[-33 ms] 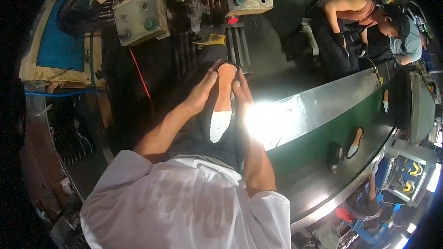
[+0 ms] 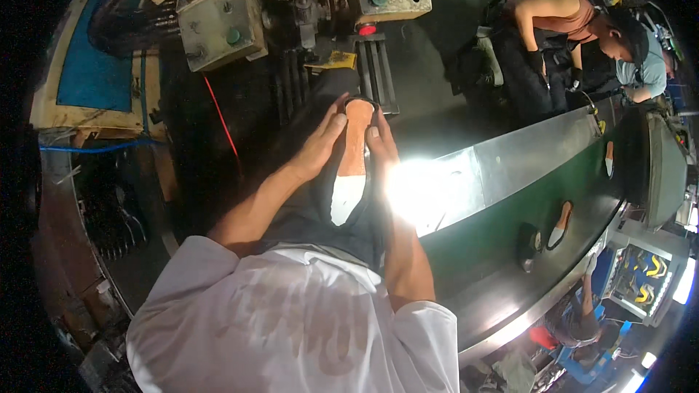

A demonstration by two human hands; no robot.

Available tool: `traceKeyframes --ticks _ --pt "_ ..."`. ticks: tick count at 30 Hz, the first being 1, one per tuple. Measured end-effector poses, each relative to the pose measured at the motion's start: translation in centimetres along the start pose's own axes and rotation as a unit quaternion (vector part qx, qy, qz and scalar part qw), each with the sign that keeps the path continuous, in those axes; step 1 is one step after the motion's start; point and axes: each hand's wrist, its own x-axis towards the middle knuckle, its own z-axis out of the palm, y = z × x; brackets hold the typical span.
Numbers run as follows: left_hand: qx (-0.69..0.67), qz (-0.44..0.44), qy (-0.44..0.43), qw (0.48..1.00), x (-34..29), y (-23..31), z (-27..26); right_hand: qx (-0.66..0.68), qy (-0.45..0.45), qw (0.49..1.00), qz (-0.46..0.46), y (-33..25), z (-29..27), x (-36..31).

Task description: The person repeatedly picks up black shoes from a conveyor belt, places them into a machine to process the soles, and returns them to the belt. This cycle is performed multiple times throughout the video.

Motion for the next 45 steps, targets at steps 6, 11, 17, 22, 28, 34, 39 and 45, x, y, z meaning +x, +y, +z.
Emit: traceKeyframes --ticks 6,11,17,22,28,34,39,45 --pt "0.107 0.008 0.068 0.992 0.8 -1.5 0.4 -0.096 0.009 0.995 0.016 -0.1 -0.1 0.9" --pt "0.090 0.024 0.227 0.969 1.4 -1.9 0.1 -0.521 -0.024 0.833 -0.183 -2.5 3.2 -6.5" --pt "0.335 0.156 0.132 0.920 4.8 0.2 -4.5 -0.634 -0.027 0.754 -0.169 -1.8 3.7 -9.3" --pt "0.339 0.108 0.056 0.933 7.1 0.6 -5.2 -0.652 -0.031 0.740 -0.162 -2.4 3.9 -10.0" --pt "0.315 0.161 0.163 0.921 5.6 0.1 -3.2 -0.636 -0.032 0.747 -0.193 0.3 2.4 -9.7" --pt "0.300 0.095 0.126 0.941 4.7 2.6 -6.8 -0.618 -0.065 0.735 -0.270 -3.5 3.1 -8.2" --pt "0.469 0.333 0.361 0.734 2.9 15.1 -17.8 -0.599 -0.050 0.701 -0.384 -11.6 7.1 -2.4" --pt "0.645 0.243 0.551 0.471 6.6 25.0 -37.1 -0.574 -0.015 0.656 -0.490 -18.0 15.4 13.5"
